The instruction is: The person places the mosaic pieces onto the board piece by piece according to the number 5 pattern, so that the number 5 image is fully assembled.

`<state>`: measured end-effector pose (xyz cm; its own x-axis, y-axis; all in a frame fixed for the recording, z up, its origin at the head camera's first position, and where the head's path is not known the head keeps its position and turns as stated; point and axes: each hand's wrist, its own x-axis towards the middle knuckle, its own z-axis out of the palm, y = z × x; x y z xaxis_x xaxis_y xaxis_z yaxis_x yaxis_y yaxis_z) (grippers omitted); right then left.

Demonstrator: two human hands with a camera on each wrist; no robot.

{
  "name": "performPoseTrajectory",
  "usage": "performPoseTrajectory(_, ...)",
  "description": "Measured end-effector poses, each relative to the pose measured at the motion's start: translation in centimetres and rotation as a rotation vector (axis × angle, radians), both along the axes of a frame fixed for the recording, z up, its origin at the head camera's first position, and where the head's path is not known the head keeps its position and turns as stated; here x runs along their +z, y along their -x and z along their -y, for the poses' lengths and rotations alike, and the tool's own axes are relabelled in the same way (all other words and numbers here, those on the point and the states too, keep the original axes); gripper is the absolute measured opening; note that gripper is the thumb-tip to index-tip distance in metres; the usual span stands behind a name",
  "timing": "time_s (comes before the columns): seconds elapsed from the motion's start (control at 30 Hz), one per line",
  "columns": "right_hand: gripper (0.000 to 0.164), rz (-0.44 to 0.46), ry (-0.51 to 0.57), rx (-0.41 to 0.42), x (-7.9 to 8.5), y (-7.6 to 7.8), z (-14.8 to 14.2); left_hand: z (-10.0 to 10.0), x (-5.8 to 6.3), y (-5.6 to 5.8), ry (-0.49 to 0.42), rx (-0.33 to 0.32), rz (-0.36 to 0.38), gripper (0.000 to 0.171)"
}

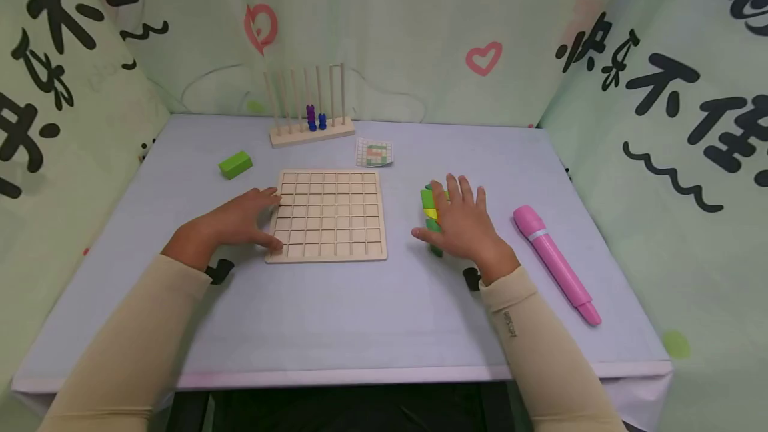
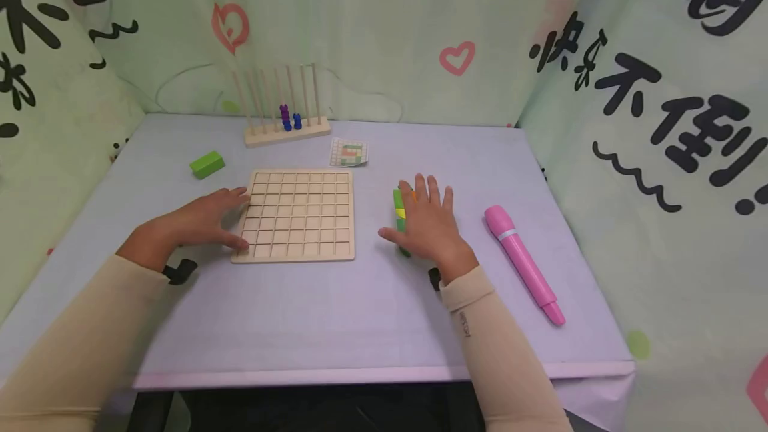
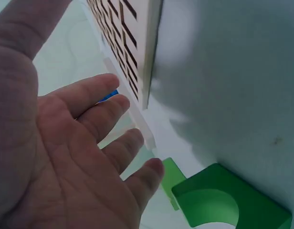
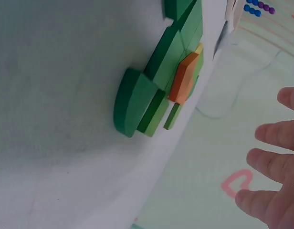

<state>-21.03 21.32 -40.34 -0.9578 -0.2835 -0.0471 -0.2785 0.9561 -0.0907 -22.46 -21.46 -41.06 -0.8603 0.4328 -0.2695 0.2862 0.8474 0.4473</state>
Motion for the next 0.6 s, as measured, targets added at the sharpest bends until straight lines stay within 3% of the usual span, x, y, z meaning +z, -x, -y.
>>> performPoseTrajectory(0.33, 0.085, 0.133, 0.123, -0.045, -0.4, 3.4, -1.5, 0.4, 0.1, 0.4, 0.031, 0.018, 0.076, 0.108)
performPoseTrajectory(0.6, 0.051, 0.22, 0.239, -0.121, -0.3, 7.1, -1.9, 0.6, -0.2, 0.8, 0.037, 0.013, 0.101, 0.109)
